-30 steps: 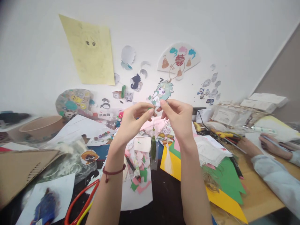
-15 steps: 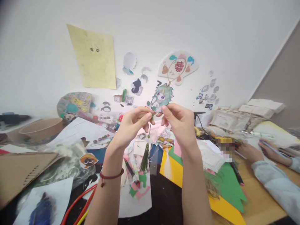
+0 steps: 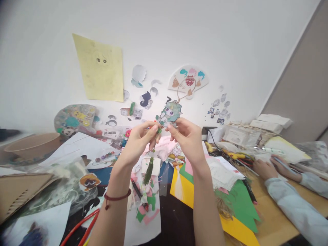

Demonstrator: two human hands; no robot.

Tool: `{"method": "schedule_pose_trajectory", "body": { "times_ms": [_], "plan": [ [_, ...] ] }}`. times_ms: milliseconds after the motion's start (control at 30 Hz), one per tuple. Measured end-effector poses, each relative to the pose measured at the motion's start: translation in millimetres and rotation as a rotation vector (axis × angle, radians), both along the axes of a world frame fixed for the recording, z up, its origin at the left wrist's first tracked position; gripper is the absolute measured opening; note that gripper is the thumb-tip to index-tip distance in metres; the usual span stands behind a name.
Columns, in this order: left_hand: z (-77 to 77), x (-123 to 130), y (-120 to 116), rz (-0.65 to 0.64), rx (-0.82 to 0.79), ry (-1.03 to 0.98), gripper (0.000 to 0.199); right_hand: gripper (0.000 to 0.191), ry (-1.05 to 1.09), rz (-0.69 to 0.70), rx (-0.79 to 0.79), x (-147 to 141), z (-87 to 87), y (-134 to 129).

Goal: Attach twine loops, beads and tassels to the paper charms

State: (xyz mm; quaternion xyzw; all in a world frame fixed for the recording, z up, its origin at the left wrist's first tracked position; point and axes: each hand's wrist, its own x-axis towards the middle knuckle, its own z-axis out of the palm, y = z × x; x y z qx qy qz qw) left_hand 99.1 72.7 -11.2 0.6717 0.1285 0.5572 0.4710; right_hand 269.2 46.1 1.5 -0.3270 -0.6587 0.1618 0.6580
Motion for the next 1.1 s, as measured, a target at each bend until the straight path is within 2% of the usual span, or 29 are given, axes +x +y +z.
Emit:
{"method": "schedule_pose_trajectory", "body": {
  "times_ms": [167,300,433,500,667,767,833,900,933,1033,1100],
  "plan": [
    [-1.3,0,1,-0.02,-0.027,-0.016,0.04,0.024,0.025,-0.015,0.01,0,0.5,2],
    [-2.0,0,2,-0.039,-0.051,-0.034,0.038,0.041,0.053,-0.001,0.043,0,1.0,8],
    [-1.1,0,0,-0.071,-0.082,-0.061,0.034,0.064,0.152,-0.056,0.14,1,-0.2,13],
    [-0.3,0,-1,-0.087,-0.094,-0.069,0.033,0.064,0.169,-0.075,0.187,0,-0.8,13],
    [1.9,7,-6,-0.129,-0.115,-0.12,0.034,0.049,0.153,-0.149,0.26,-6,-0.9,8],
    [4.0,11,-11,-0.148,-0.13,-0.167,0.037,0.027,0.039,-0.29,0.284,-9,-1.1,4],
    [6.1,12,-16,-0.122,-0.147,-0.203,0.042,0.018,-0.087,-0.482,0.362,-10,-1.4,0],
    [8.5,13,-20,-0.097,-0.153,-0.23,0.047,0.016,-0.23,-0.637,0.478,-11,-1.1,-5],
    [9.8,13,-22,-0.093,-0.153,-0.236,0.049,0.018,-0.305,-0.661,0.537,-10,-0.7,-7],
    [12.9,12,-27,-0.09,-0.159,-0.229,0.055,0.025,-0.493,-0.59,0.672,-9,1.0,-11],
    [14.2,11,-30,-0.086,-0.171,-0.206,0.057,0.029,-0.569,-0.626,0.733,-9,2.1,-11]
  ]
}}
